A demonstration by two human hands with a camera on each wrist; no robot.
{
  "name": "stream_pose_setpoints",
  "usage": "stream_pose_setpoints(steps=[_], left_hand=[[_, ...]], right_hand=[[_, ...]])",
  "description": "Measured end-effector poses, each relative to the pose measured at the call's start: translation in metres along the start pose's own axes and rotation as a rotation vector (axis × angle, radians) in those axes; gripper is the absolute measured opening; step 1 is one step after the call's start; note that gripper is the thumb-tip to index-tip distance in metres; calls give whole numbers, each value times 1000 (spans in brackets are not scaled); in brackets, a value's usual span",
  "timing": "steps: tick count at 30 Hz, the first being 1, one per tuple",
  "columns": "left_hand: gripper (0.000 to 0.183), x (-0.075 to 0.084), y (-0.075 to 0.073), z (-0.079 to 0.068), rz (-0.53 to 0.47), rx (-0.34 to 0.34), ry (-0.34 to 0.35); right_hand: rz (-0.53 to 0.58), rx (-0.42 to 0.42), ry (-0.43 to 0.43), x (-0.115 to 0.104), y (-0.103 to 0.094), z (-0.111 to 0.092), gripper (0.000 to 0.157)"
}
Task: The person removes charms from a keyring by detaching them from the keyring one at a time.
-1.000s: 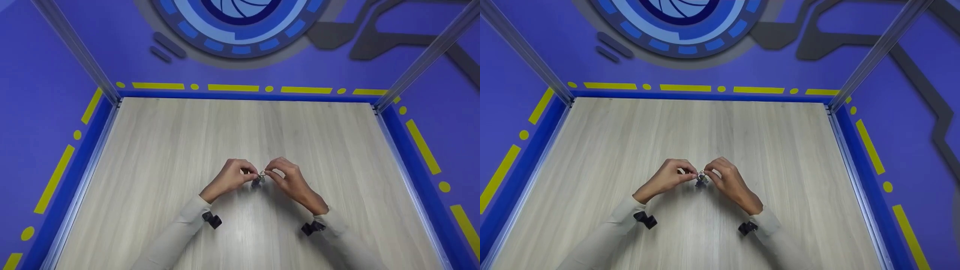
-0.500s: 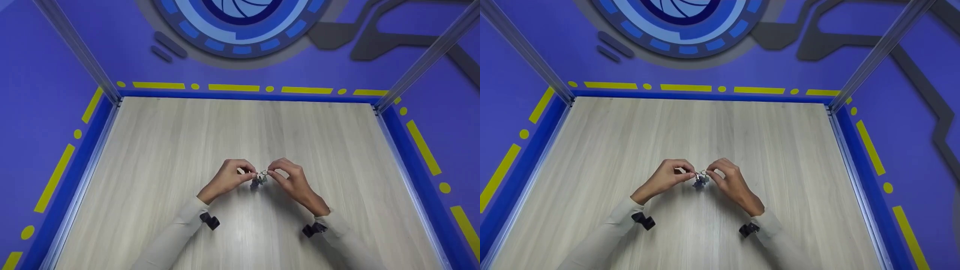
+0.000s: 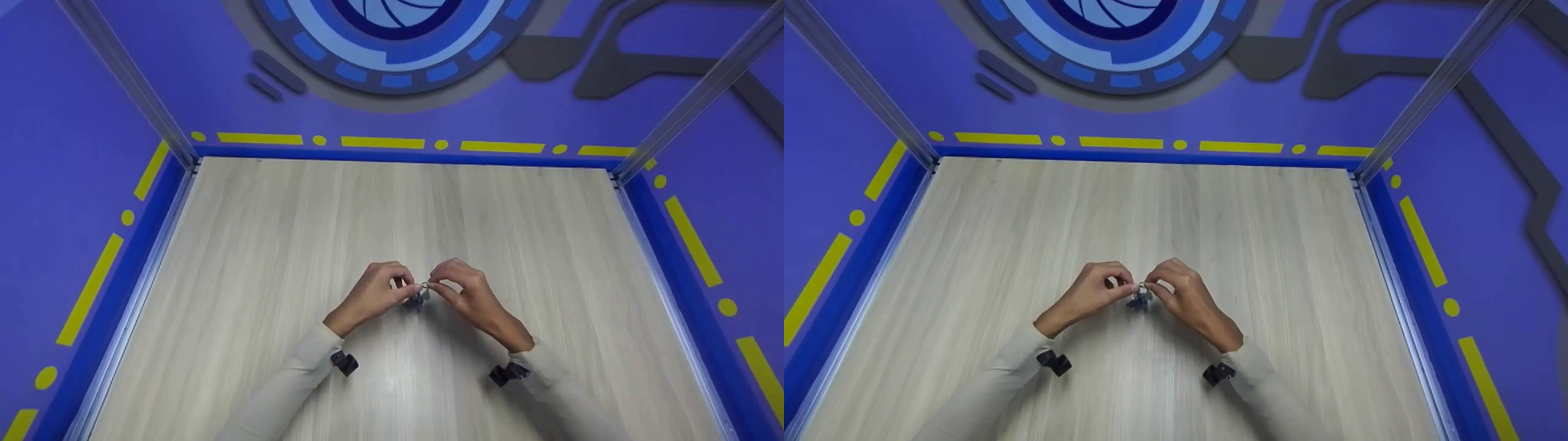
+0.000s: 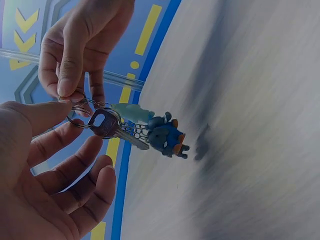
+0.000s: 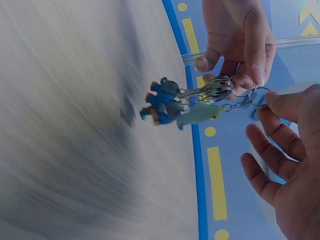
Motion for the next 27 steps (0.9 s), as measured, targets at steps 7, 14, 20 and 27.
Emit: stream_pose_setpoints(steps=[7,14,20,27], left_hand=[[7,3,0,0,38,-21,49],[6,7,-2,1,32,-38,64],[6,6,-1,2,-34,-54,17],[5,4,-1,2,-95,-61,-34]], right_hand=[[-15,-30,-14,0,2,1,25],[-34,-10,-35,0,2,1,29],[-39,2,2,2,-1,-3,28],[-17,6,9,6,-3,-6,29]])
Point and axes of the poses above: each hand's wrist, its own z-axis towards the middle knuckle, its own y-axis out of the palm, x = y × z, the point moved 4 cm from there along z, towards the middle knuckle, and after that the axes turned 8 degrees about z, right-handed, at the moved point
